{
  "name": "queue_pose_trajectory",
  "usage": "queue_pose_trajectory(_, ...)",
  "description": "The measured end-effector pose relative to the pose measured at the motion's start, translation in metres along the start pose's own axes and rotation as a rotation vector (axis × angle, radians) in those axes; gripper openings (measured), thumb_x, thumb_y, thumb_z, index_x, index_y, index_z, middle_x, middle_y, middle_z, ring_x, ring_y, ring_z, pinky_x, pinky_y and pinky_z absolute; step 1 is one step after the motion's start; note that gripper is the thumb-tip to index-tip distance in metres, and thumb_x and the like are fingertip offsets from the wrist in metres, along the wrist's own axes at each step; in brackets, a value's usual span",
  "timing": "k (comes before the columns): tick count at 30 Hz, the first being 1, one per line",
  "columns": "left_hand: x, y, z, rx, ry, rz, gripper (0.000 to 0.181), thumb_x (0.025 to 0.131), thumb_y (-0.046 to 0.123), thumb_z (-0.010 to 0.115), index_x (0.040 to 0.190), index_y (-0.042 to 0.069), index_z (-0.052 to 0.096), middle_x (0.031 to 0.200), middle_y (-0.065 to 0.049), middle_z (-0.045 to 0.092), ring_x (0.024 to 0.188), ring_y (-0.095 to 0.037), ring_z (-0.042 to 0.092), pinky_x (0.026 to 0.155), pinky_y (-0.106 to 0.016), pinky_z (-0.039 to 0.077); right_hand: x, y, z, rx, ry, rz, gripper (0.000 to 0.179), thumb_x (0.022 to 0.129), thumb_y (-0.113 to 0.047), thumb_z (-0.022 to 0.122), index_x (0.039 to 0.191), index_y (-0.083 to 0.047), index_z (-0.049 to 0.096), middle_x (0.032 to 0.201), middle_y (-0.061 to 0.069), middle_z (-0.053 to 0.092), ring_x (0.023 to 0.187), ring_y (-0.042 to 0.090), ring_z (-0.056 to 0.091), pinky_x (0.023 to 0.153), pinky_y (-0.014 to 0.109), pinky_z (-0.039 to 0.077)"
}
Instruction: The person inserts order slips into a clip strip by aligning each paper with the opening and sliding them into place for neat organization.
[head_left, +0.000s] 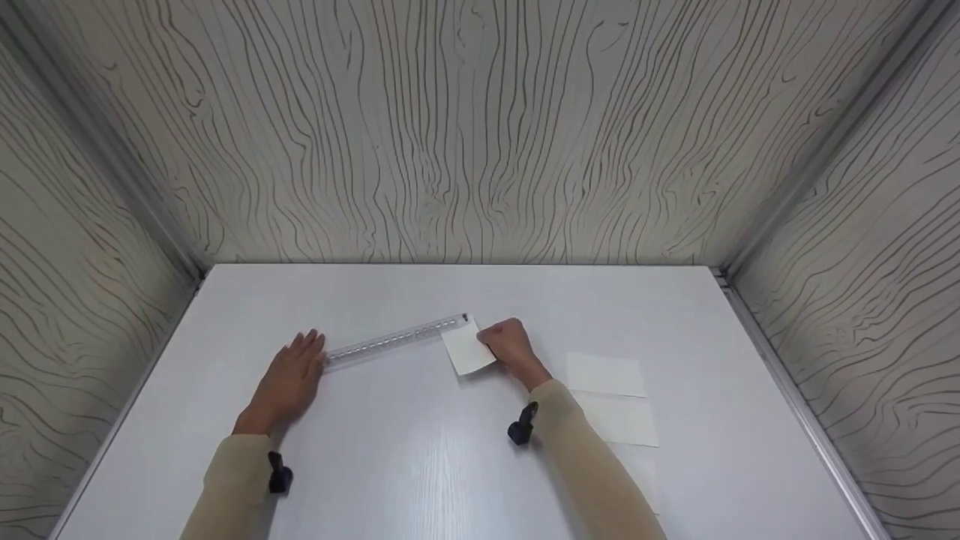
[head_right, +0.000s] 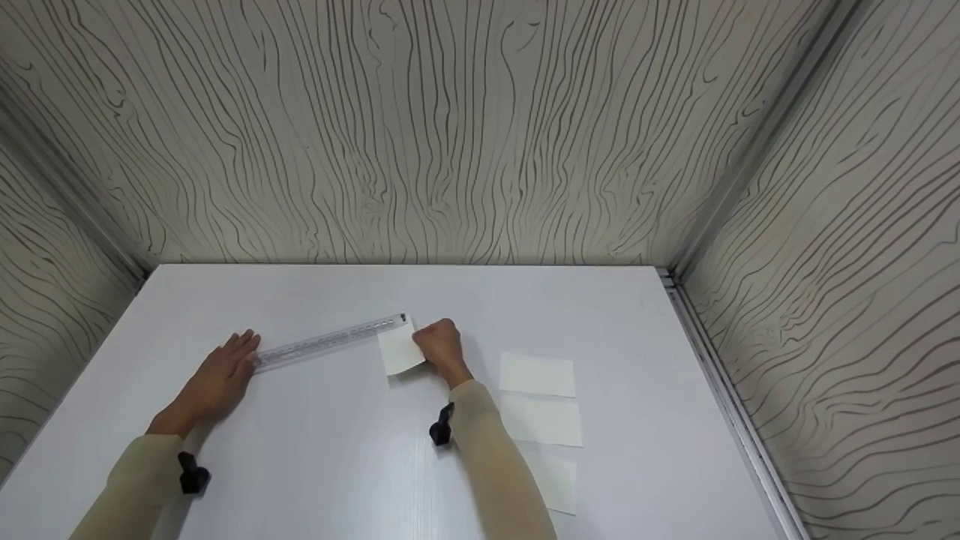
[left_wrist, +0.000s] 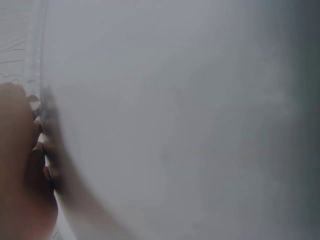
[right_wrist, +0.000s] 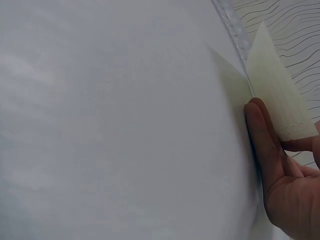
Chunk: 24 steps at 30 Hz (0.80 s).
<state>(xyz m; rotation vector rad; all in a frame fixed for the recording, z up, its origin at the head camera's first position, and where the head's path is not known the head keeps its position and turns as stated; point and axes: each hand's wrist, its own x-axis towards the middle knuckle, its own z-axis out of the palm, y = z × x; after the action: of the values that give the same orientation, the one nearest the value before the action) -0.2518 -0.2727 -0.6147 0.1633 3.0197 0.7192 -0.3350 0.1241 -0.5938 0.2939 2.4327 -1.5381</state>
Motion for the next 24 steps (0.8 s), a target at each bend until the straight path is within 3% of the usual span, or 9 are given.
queue_pose_trajectory(10, 0.002, -0.001, -0.002, 0.000, -0.003, -0.018, 0.063, 0.116, 0.044, 0.022, 0.166, 0.006, 0.028, 0.176, -0.016, 0.023, 0.165, -0.041, 0.014, 0.137, -0.059, 0.007, 0.001, 0.000, 0.006, 0.043, -0.002, -0.057, 0.028, 0.098, -0.012, 0.067, 0.115, 0.010, 0.072, 0.110, 0.021, 0.075, 0.087, 0.020, 0.071, 0.069, 0.023, 0.060)
queue_pose_trajectory(24, 0.000, 0.001, 0.002, -0.016, 0.014, -0.021, 0.061, 0.116, 0.042, 0.024, 0.166, 0.007, 0.029, 0.176, -0.014, 0.024, 0.165, -0.039, 0.014, 0.137, -0.057, 0.008, -0.001, 0.001, 0.013, 0.024, 0.008, -0.046, 0.029, 0.097, -0.016, 0.070, 0.116, 0.006, 0.071, 0.113, 0.018, 0.073, 0.098, 0.024, 0.071, 0.082, 0.029, 0.063)
